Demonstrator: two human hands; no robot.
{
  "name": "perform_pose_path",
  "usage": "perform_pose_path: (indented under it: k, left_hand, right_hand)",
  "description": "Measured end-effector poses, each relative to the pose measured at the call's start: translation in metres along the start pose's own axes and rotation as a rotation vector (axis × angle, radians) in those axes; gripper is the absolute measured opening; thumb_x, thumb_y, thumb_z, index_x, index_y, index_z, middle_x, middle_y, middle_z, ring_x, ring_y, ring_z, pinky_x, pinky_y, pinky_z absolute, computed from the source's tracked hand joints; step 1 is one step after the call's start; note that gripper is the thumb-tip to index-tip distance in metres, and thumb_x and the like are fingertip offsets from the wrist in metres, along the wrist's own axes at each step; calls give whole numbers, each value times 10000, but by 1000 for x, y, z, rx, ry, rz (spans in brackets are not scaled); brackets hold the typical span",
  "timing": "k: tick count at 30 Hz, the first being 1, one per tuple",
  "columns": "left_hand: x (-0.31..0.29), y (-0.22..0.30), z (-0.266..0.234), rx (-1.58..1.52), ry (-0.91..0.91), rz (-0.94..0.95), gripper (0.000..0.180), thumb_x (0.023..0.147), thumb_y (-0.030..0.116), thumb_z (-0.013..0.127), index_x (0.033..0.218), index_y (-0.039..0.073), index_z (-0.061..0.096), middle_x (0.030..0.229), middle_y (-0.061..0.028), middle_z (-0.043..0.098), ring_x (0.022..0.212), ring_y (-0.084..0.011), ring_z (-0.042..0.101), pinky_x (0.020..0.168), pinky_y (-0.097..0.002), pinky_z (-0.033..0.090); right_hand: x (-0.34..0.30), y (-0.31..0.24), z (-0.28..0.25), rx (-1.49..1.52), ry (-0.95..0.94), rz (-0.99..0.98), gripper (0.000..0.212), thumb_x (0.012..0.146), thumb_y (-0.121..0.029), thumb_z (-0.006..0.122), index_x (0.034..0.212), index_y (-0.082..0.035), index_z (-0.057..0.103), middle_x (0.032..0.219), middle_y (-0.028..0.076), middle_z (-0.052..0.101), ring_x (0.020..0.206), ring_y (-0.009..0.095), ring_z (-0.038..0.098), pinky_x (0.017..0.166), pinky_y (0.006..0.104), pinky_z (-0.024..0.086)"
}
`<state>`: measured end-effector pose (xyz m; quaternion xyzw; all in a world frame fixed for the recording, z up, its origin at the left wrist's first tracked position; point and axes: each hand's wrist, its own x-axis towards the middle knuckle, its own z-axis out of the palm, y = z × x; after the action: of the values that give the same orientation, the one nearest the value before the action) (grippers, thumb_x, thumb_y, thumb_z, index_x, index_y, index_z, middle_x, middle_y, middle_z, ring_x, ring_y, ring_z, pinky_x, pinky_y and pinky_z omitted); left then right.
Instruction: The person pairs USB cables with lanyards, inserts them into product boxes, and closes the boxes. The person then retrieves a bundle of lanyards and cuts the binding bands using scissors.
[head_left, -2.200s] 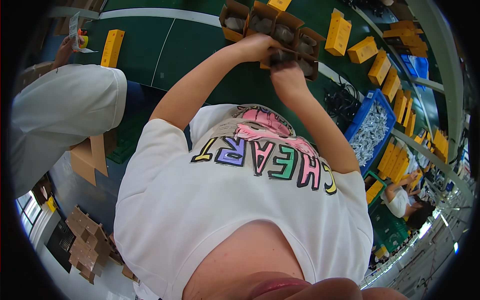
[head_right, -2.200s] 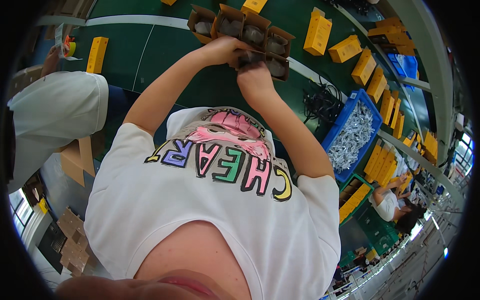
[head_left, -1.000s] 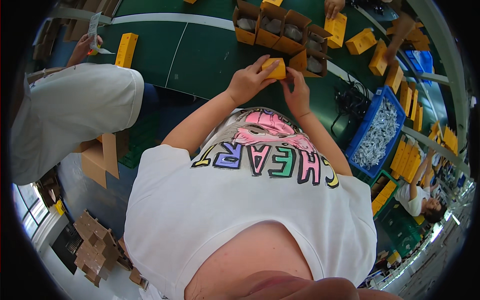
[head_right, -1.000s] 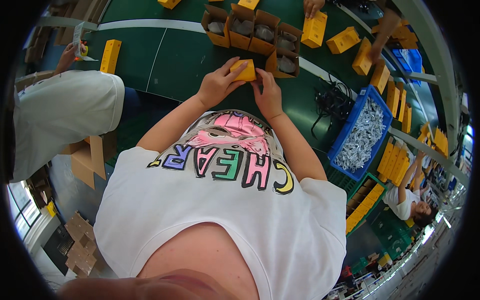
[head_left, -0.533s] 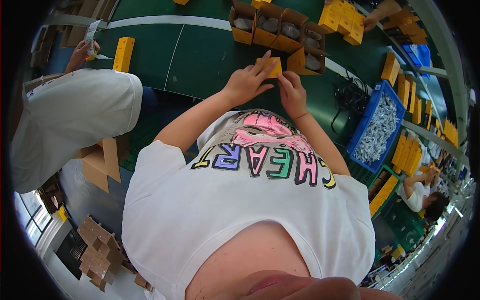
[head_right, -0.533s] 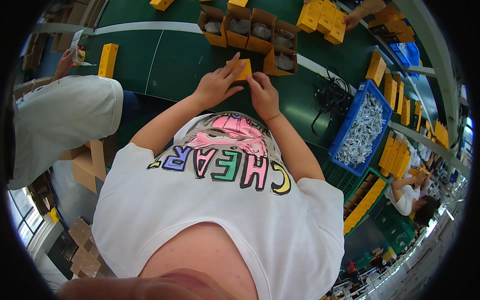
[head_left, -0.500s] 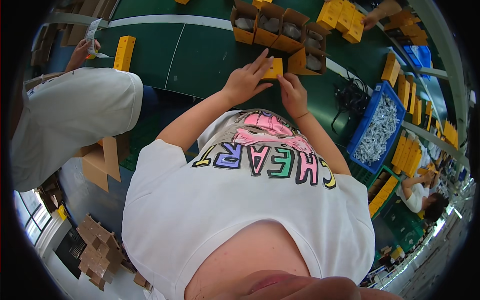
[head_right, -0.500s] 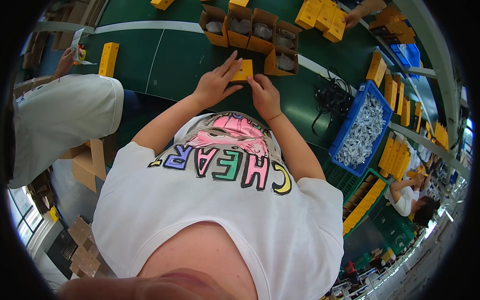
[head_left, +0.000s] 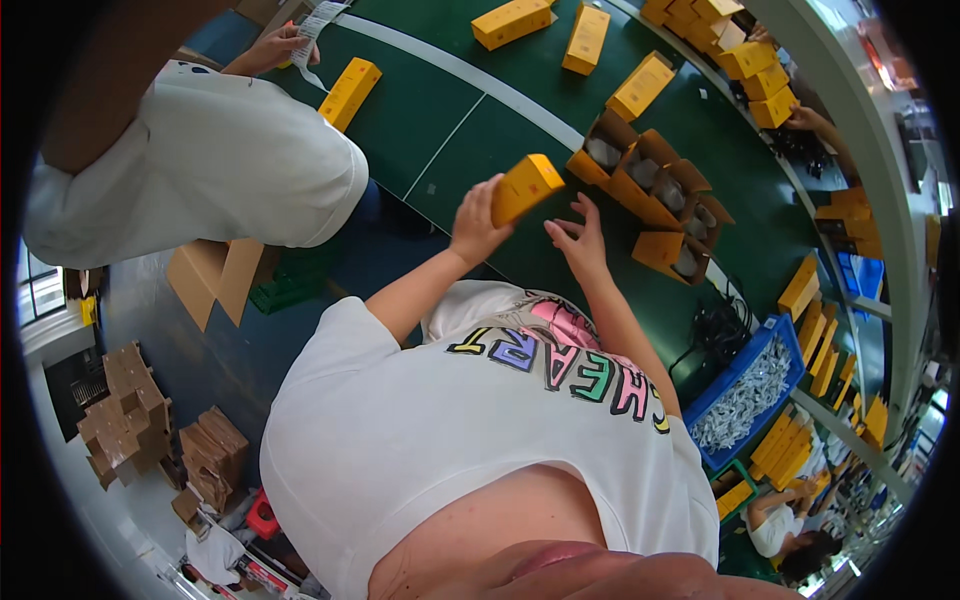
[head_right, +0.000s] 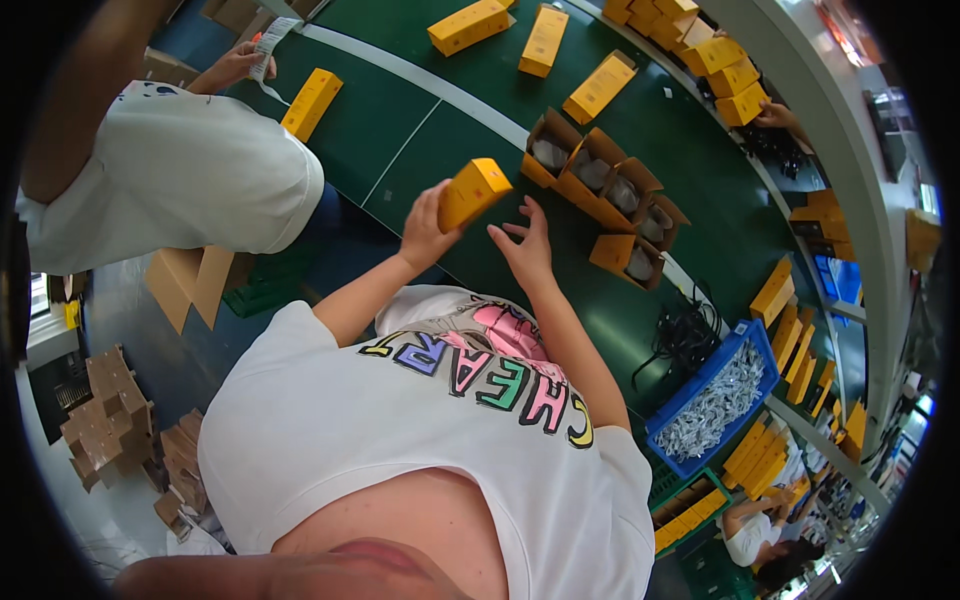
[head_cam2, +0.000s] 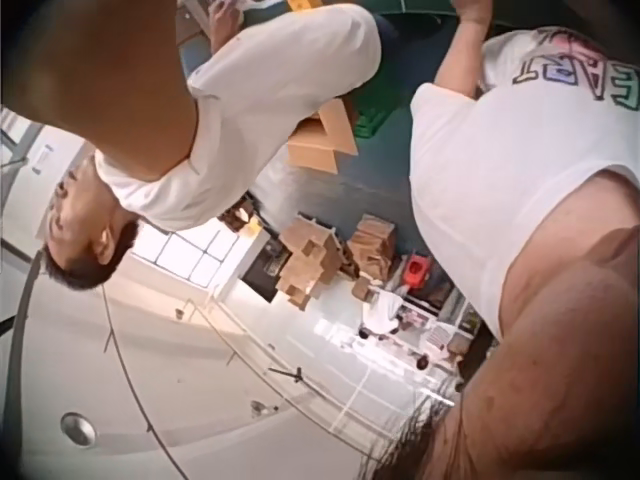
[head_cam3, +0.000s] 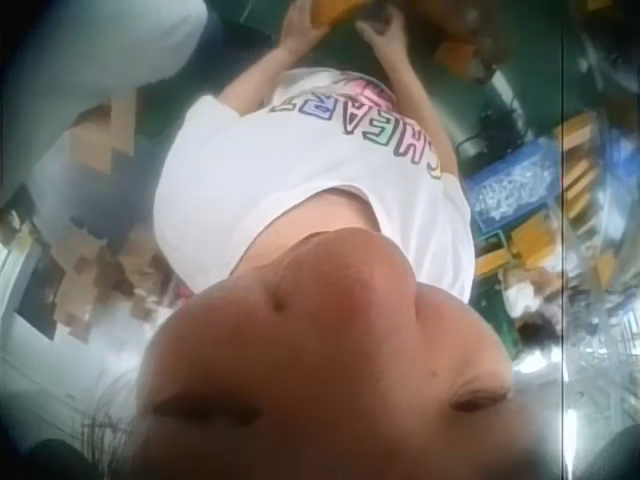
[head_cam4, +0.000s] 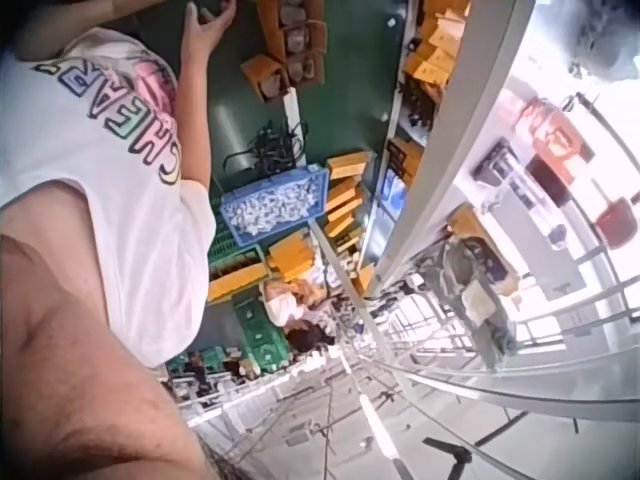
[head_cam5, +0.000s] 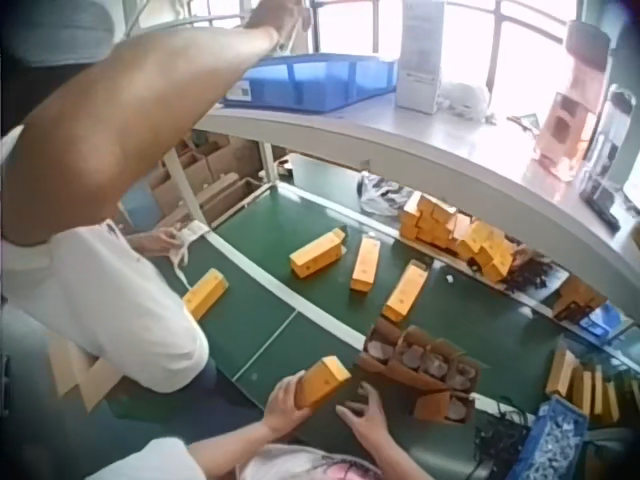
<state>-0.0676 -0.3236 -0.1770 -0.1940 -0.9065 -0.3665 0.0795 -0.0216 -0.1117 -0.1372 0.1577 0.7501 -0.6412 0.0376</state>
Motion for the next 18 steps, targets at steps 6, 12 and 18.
perform_pose_path:
  k: [6,12,18]
  left_hand:
    - [91,-128,-66,641,99,-203,866,854,436,699,1517,74,274,1473,-197,387,1375,-360,354,1147,-493,268]
    - [283,-131,-26,388,122,12,832,877,431,668,1525,102,263,1545,-207,293,1431,-354,282,1172,-450,247]
    - [401,-174,26,564,-136,-403,1035,759,493,778,1557,242,168,1584,-194,218,1465,-335,232,1166,-534,220]
  right_hand:
    - [-12,-16,-27,-70,-357,52,389,913,-139,670,1262,-12,554,1193,93,628,1036,171,637,860,294,515]
    - [-32,-70,-70,115,-321,197,245,955,-129,620,1172,-15,612,1128,70,666,947,138,666,769,259,522]
    - [-58,-128,-143,166,132,38,177,957,-87,587,1113,-21,641,1017,61,696,846,124,678,670,221,496]
